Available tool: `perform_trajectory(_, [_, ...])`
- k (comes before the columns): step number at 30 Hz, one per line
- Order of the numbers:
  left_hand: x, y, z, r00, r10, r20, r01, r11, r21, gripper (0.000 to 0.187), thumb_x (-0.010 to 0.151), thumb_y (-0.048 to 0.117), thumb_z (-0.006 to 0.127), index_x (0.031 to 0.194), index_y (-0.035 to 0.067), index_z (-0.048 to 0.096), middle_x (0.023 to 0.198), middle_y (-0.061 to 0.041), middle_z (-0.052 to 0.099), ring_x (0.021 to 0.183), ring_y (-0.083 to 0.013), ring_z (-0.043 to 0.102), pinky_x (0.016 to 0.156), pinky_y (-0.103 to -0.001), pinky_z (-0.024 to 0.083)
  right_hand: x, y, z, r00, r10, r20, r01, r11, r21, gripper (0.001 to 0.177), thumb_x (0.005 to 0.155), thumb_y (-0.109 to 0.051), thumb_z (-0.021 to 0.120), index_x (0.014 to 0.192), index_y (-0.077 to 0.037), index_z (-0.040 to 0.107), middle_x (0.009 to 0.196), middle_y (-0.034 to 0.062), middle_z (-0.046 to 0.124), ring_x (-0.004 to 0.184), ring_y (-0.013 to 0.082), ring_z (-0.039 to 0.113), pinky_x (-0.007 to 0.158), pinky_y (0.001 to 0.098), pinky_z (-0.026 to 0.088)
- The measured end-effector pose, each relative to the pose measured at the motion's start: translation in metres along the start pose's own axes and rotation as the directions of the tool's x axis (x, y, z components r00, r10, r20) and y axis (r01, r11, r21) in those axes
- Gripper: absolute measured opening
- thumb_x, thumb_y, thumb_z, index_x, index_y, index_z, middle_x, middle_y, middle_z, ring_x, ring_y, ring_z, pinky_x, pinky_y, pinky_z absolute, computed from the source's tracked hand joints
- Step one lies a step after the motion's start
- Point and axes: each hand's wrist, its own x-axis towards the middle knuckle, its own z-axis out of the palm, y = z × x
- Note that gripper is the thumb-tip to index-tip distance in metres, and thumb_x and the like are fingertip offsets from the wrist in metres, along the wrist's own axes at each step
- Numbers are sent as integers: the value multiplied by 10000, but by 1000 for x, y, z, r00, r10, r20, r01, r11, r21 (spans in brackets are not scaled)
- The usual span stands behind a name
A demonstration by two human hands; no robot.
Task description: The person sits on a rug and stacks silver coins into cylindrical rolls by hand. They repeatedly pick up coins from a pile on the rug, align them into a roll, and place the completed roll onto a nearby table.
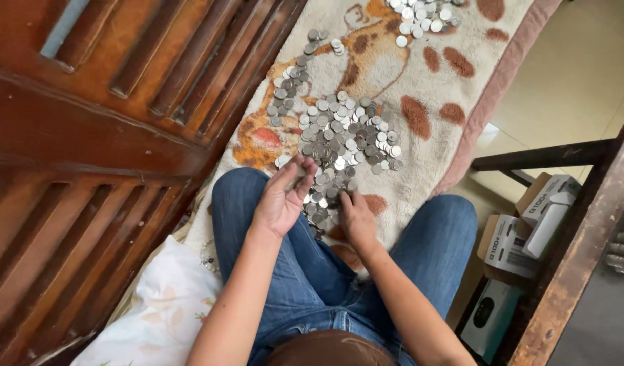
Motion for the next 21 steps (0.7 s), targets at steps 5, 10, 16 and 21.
perform_trajectory(5, [-26, 4, 12, 996, -67, -66, 62, 994, -87, 323, 1083, 183, 696, 1364, 36, 757, 1346, -217, 790, 1260, -338, 771, 1110, -459, 651, 21, 45, 33, 870, 453, 194, -484, 709, 513, 217, 908, -245, 902, 1120, -286, 872, 1025, -19, 866, 990, 214, 830, 808, 362, 689])
perform_trajectory(10, [-22, -28, 16, 989, -141, -40, 136, 983, -120, 368, 1083, 224, 664, 1371, 13, 754, 1370, -237, 775, 1287, -360, 756, 1095, -468, 650, 50, -43, -112, 899, 429, 91, -296, 440, 848, 241, 952, -50, 864, 1189, -95, 866, 1080, 138, 822, 950, 226, 798, 788, 363, 704])
perform_trajectory(16, [1, -58, 6, 988, -139, -63, 136, 990, -49, 364, 1042, 210, 729, 1359, 39, 781, 1193, -200, 827, 1058, -314, 820, 966, -436, 713, 59, -78, -167, 990, 102, -95, -28, 815, 579, 335, 925, -82, 893, 1244, -179, 871, 1083, 80, 775, 973, 317, 801, 790, 445, 698])
perform_trajectory(21, [-25, -47, 37, 983, -170, -64, 164, 983, -86, 324, 1029, 151, 744, 1318, 12, 788, 1222, -244, 819, 1173, -389, 799, 1022, -485, 690, 65, -64, -193, 963, 268, 25, -195, 628, 754, 228, 966, -101, 892, 1192, -104, 863, 1090, 113, 782, 972, 269, 798, 803, 375, 712])
